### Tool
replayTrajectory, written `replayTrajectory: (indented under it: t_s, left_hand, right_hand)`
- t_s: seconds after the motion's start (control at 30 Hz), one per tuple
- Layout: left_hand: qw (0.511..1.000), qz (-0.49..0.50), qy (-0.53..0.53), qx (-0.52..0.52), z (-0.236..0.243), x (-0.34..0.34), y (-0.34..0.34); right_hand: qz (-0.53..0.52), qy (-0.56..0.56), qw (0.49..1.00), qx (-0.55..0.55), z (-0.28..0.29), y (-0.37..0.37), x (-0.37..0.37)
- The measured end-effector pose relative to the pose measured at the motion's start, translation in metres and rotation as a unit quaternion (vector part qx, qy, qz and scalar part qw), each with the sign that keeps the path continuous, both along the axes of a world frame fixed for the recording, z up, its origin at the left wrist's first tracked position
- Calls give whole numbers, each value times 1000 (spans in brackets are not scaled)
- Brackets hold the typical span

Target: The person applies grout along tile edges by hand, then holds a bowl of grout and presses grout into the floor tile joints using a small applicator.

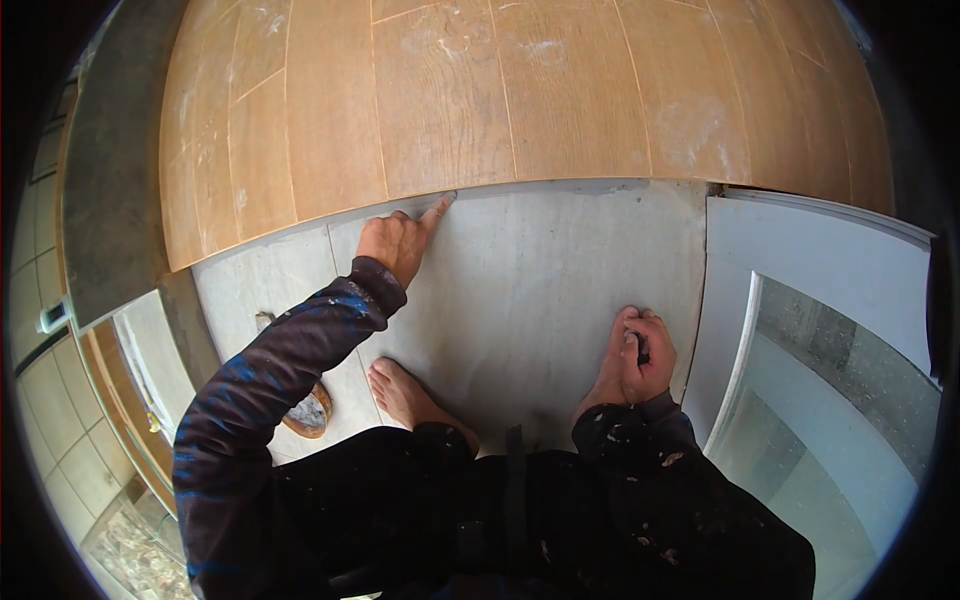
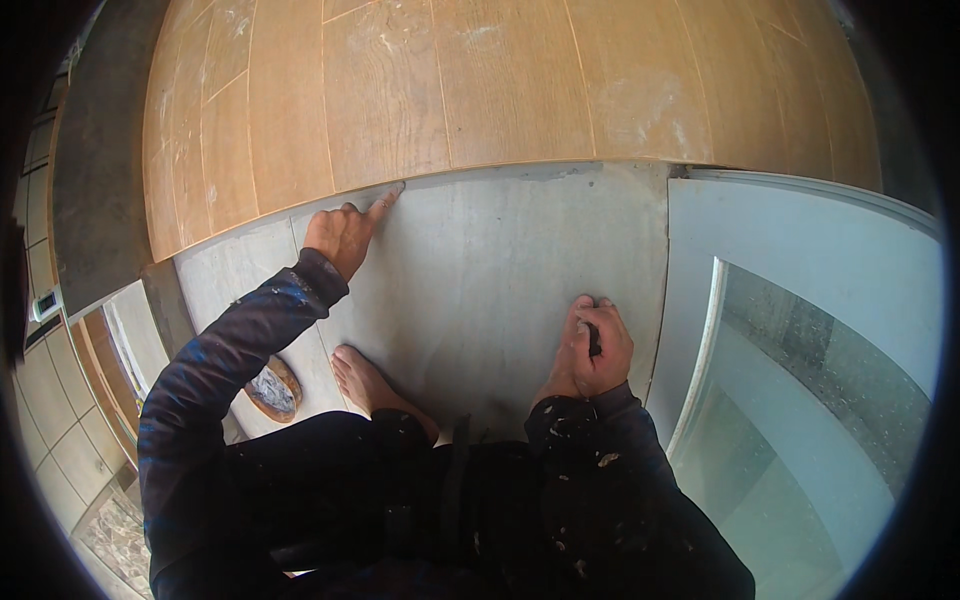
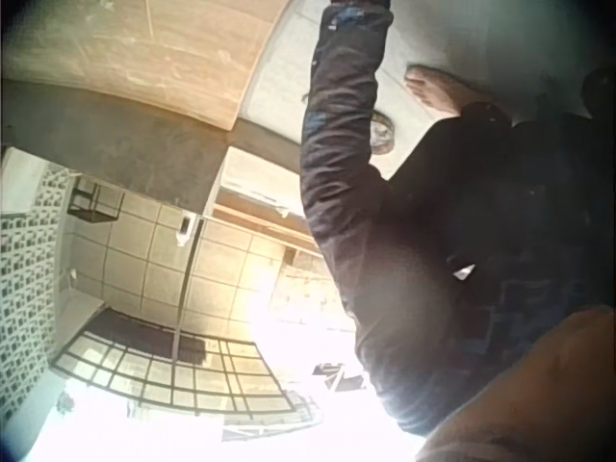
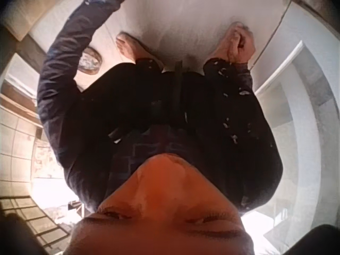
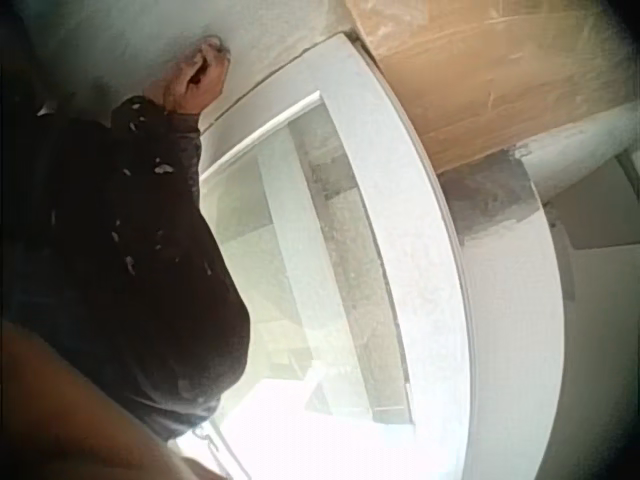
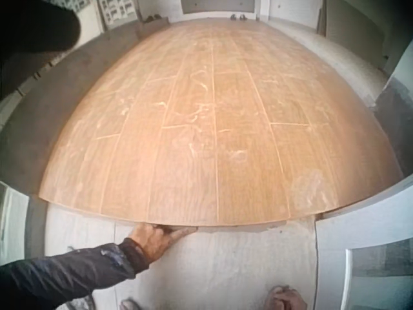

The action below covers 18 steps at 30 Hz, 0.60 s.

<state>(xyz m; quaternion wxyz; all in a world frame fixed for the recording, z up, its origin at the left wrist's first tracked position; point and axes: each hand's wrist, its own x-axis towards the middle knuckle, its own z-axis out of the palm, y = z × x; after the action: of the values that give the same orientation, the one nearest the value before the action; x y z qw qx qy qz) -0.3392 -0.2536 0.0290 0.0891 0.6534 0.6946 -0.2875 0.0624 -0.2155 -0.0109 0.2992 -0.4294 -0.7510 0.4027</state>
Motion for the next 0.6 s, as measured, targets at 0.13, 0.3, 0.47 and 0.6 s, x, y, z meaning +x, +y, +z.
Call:
replayTrajectory:
  t_s: [0.13, 0.3, 0.47, 0.6]
  left_hand:
    - [1000, -8, 7, -3, 0, 18, 5]
    - [991, -68, -73, 87, -35, 27, 26]
    - [998, -39, -39, 38, -48, 9, 13]
    - [1000, -17, 13, 6, -54, -29, -36]
  right_hand:
    - [6, -2, 1000, -3, -10, 2, 4]
    - [15, -8, 1000, -3, -25, -2, -3]
    - [1, -29, 1000, 9, -42, -14, -5]
    - [-20, -24, 999, -25, -72, -46, -15]
